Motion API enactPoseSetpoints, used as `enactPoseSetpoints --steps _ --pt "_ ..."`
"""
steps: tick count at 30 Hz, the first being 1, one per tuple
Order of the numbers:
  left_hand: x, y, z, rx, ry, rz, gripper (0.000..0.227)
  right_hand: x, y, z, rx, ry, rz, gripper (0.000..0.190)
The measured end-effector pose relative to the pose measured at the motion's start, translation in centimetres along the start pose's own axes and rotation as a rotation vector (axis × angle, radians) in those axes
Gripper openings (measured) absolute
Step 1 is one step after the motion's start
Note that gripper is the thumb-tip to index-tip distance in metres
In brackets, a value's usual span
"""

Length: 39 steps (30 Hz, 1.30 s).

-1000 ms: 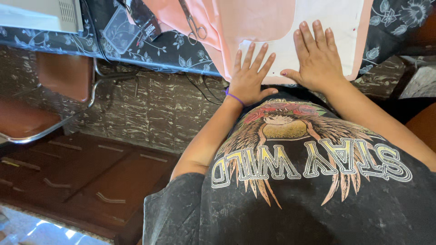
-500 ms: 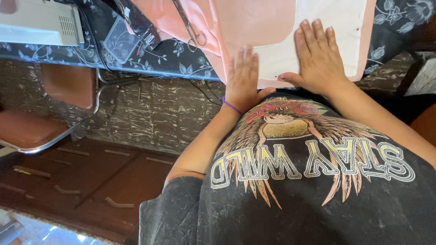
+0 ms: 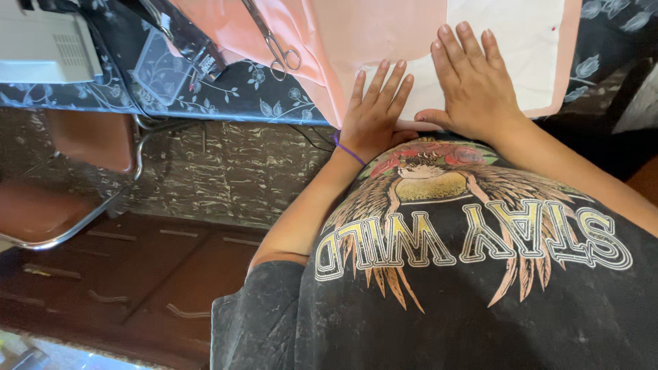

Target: The person places a white pattern piece on a peach-colored fabric and secures it by inserting multiple pins along the edges. The person repeatedly reaches for pins and inserts them to hold the pattern in place.

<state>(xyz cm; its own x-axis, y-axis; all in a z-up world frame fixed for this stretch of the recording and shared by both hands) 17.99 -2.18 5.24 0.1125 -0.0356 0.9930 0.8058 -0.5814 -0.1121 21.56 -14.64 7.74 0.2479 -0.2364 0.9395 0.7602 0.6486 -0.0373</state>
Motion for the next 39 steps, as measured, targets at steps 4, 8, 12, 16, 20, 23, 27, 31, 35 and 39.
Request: enactPoseSetpoints --steps 4,8,12,16,20,23,27,31,35,39 --pt "-1.3 0.0 0.1 0.014 0.016 -0.032 0.118 -0.4 0.0 -0.3 -0.025 0.040 0.009 0.119" --pt "-1.1 -0.2 0.3 0.047 0.025 -0.091 0.099 -0.4 -0.1 -0.3 -0.025 0.021 -0.022 0.124" --pt "-2.1 -0.3 0.7 0.081 0.056 -0.136 0.105 -0.5 -0.2 -0.3 -0.030 0.005 -0.021 0.126" --pt "-1.5 -1.2 1.3 0.138 0.037 -0.157 0.127 -0.4 -0.4 -0.4 -0.019 -0.056 -0.050 0.125" --pt "-1.6 -2.3 2.7 0.238 -0.004 -0.032 0.129 0.2 -0.6 -1.8 -0.169 0.083 0.081 0.130" --pt "0.4 -3.4 3.7 0.310 -0.064 -0.033 0.140 2.3 -1.5 -2.4 -0.304 0.152 0.150 0.132" --pt "1.5 -2.7 3.2 0.230 -0.104 0.093 0.168 3.5 -3.0 -3.9 -0.409 0.167 0.155 0.131" --pt "3.0 0.2 1.4 0.050 -0.113 0.149 0.154 3.5 -3.7 -4.9 -0.381 0.162 0.050 0.129" --pt "3.8 0.7 1.1 -0.059 -0.164 0.013 0.119 3.8 -4.6 -4.6 -0.463 0.178 0.126 0.127" --pt "2.8 -0.7 3.1 -0.037 -0.289 0.043 0.112 5.1 -5.6 -3.9 -0.529 0.201 0.194 0.117"
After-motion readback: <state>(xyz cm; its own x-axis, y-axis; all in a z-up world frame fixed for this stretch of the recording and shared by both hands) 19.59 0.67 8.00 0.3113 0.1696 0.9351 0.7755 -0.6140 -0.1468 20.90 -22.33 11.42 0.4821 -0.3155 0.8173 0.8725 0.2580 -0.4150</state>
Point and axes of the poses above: each hand's wrist, its own y-axis towards the middle knuckle, its own x-axis out of the back of the hand, z = x × y, the point moved 10 cm from there along y, towards the middle knuckle, and after that the axes turned 5 degrees about z, right-handed, at the moved point
